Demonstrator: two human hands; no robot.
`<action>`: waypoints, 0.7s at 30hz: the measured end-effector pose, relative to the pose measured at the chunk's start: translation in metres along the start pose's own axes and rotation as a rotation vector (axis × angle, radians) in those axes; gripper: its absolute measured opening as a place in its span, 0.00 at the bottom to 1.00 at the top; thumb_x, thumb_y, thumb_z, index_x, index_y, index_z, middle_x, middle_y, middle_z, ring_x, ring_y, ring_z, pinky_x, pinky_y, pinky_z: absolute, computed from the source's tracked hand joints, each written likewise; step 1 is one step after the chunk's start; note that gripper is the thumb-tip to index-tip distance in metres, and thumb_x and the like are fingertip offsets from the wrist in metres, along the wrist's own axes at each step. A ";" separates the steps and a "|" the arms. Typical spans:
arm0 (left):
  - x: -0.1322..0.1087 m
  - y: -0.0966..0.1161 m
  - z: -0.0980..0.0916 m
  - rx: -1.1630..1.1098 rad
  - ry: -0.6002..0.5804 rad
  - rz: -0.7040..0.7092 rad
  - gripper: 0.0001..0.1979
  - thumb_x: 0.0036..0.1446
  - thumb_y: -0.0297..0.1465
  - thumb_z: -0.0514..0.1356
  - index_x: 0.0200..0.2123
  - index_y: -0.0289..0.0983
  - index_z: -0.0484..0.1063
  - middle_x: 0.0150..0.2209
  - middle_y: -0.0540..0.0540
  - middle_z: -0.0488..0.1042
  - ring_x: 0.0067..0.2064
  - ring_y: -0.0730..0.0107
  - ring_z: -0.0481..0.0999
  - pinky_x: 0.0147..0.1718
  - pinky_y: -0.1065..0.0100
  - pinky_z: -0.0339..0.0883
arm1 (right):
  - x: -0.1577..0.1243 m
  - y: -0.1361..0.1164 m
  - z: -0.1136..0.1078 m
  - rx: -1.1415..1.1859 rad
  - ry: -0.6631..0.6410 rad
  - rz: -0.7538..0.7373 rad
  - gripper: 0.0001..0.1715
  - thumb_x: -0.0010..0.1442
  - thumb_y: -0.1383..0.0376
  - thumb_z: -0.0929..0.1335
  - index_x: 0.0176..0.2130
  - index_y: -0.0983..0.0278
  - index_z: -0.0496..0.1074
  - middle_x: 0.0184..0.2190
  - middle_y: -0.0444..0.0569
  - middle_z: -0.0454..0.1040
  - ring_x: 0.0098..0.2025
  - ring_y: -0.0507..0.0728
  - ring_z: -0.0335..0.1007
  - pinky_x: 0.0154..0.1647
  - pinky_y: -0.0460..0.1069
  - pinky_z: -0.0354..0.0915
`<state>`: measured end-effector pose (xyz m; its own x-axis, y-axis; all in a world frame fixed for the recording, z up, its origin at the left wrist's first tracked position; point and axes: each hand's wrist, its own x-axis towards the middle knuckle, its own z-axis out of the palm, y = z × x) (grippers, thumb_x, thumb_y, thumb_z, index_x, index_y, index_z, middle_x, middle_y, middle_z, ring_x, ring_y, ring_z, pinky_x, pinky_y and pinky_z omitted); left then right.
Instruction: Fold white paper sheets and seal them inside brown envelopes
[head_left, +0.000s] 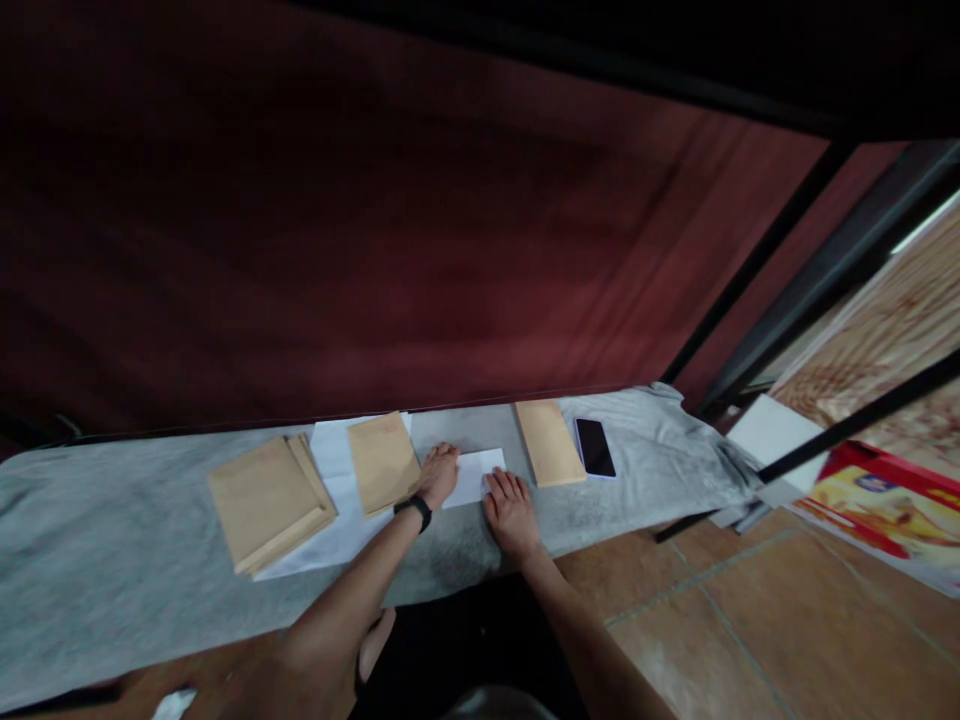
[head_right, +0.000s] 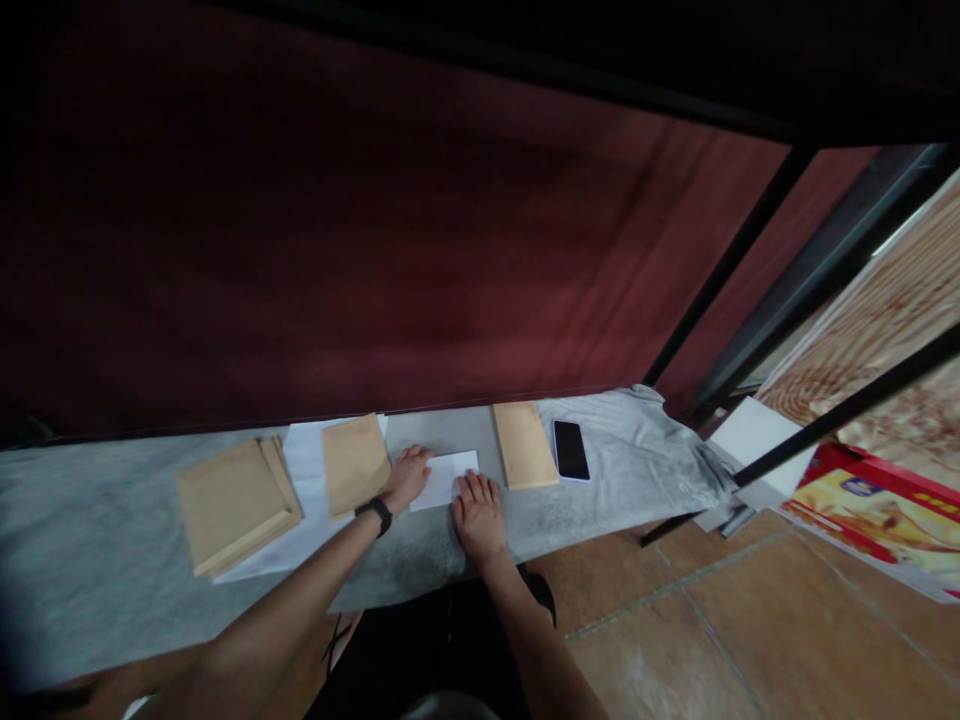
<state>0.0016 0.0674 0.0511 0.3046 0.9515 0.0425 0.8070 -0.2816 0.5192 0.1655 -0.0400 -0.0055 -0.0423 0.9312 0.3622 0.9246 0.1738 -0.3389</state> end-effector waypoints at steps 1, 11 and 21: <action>0.000 0.000 -0.003 -0.039 0.003 -0.007 0.13 0.54 0.20 0.55 0.41 0.33 0.75 0.49 0.35 0.75 0.55 0.54 0.71 0.59 0.54 0.60 | 0.000 0.001 0.001 0.024 0.021 0.008 0.26 0.70 0.64 0.60 0.64 0.63 0.64 0.65 0.54 0.65 0.67 0.60 0.58 0.68 0.60 0.53; -0.042 -0.003 -0.011 -0.698 0.186 -0.259 0.08 0.57 0.36 0.57 0.32 0.37 0.69 0.28 0.48 0.75 0.33 0.63 0.77 0.31 0.67 0.69 | 0.008 0.006 -0.010 1.075 0.097 0.417 0.34 0.67 0.48 0.62 0.62 0.66 0.64 0.52 0.60 0.77 0.52 0.62 0.76 0.52 0.59 0.71; -0.097 0.019 0.016 -1.120 0.229 -0.394 0.20 0.44 0.45 0.67 0.34 0.36 0.73 0.34 0.45 0.77 0.37 0.62 0.78 0.33 0.66 0.71 | 0.003 -0.022 -0.033 1.011 -0.004 0.322 0.21 0.66 0.52 0.62 0.46 0.59 0.79 0.34 0.48 0.83 0.35 0.60 0.79 0.37 0.54 0.75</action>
<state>-0.0044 -0.0321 0.0436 -0.0518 0.9798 -0.1933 -0.0962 0.1878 0.9775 0.1579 -0.0514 0.0318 0.1462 0.9814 0.1244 0.1477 0.1027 -0.9837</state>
